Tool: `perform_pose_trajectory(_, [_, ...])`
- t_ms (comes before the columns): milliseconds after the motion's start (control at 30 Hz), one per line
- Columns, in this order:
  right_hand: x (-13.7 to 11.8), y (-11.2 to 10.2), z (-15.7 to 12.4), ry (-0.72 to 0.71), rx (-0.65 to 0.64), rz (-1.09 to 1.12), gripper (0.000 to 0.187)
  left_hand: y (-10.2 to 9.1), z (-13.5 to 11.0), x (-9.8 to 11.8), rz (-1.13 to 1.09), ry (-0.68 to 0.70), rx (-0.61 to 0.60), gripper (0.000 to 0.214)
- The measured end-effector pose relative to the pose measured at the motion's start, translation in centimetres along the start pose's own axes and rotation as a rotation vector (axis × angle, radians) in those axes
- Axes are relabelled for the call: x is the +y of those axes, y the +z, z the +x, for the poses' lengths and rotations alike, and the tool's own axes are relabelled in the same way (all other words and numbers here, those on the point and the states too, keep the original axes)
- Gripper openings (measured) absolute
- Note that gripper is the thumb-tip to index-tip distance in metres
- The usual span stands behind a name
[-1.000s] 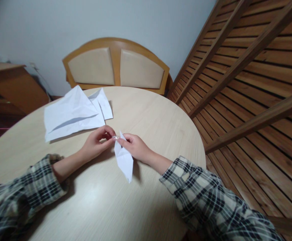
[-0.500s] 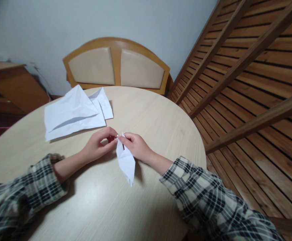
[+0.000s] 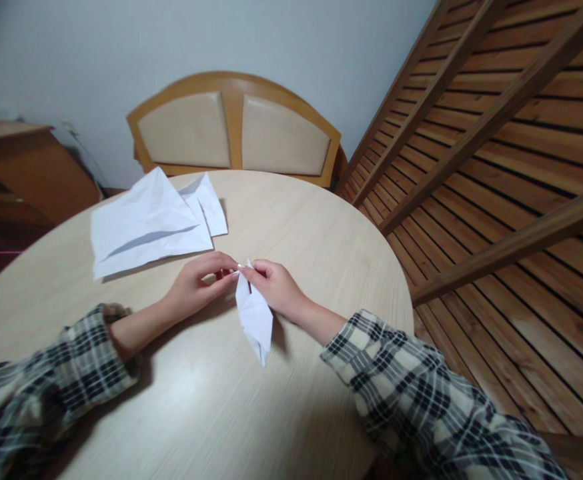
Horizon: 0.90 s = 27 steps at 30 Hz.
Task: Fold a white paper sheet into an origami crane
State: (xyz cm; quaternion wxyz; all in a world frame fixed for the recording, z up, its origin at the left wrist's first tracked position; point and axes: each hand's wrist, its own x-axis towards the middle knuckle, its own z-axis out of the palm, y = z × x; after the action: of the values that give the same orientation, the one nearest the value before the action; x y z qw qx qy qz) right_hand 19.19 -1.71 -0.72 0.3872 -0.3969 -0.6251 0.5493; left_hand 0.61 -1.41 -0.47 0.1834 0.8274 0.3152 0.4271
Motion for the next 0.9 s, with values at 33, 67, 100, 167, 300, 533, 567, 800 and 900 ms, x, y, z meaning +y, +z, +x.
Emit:
perform_pose_trajectory(33, [0.00,-0.01,0.00,-0.002,0.003,0.001,0.042,-0.02,-0.01,-0.01,0.007,-0.009,-0.001,0.013])
perform_pose_trajectory(67, [-0.01,-0.02,0.00,-0.005,0.006,0.001,0.041,-0.04,-0.02,0.00,0.009,-0.021,-0.002,0.015])
perform_pose_trajectory(100, [-0.03,-0.03,0.00,-0.007,0.008,0.001,0.040,-0.05,-0.02,0.01,0.007,-0.034,-0.006,0.016])
perform_pose_trajectory(167, [-0.06,-0.05,-0.01,-0.010,0.013,0.002,0.038,-0.05,-0.01,0.07,-0.005,-0.052,-0.015,0.018])
perform_pose_trajectory(300, [-0.11,-0.16,0.05,-0.022,0.021,0.021,0.037,-0.02,0.03,0.25,-0.012,-0.040,-0.036,0.019])
perform_pose_trajectory(533, [-0.13,-0.46,0.14,-0.039,0.043,0.011,0.039,0.04,0.01,0.39,-0.041,-0.117,-0.040,0.021])
perform_pose_trajectory(567, [-0.13,-0.47,0.14,-0.044,0.043,0.001,0.039,0.06,0.00,0.32,-0.032,-0.137,-0.032,0.020])
perform_pose_trajectory(800, [0.12,-0.49,0.33,-0.092,0.031,-0.086,0.039,0.19,0.05,-0.07,0.015,-0.149,-0.123,0.032])
perform_pose_trajectory(900, [0.21,-0.56,0.33,-0.148,0.026,-0.153,0.038,0.18,0.07,0.02,0.001,-0.161,-0.136,0.030])
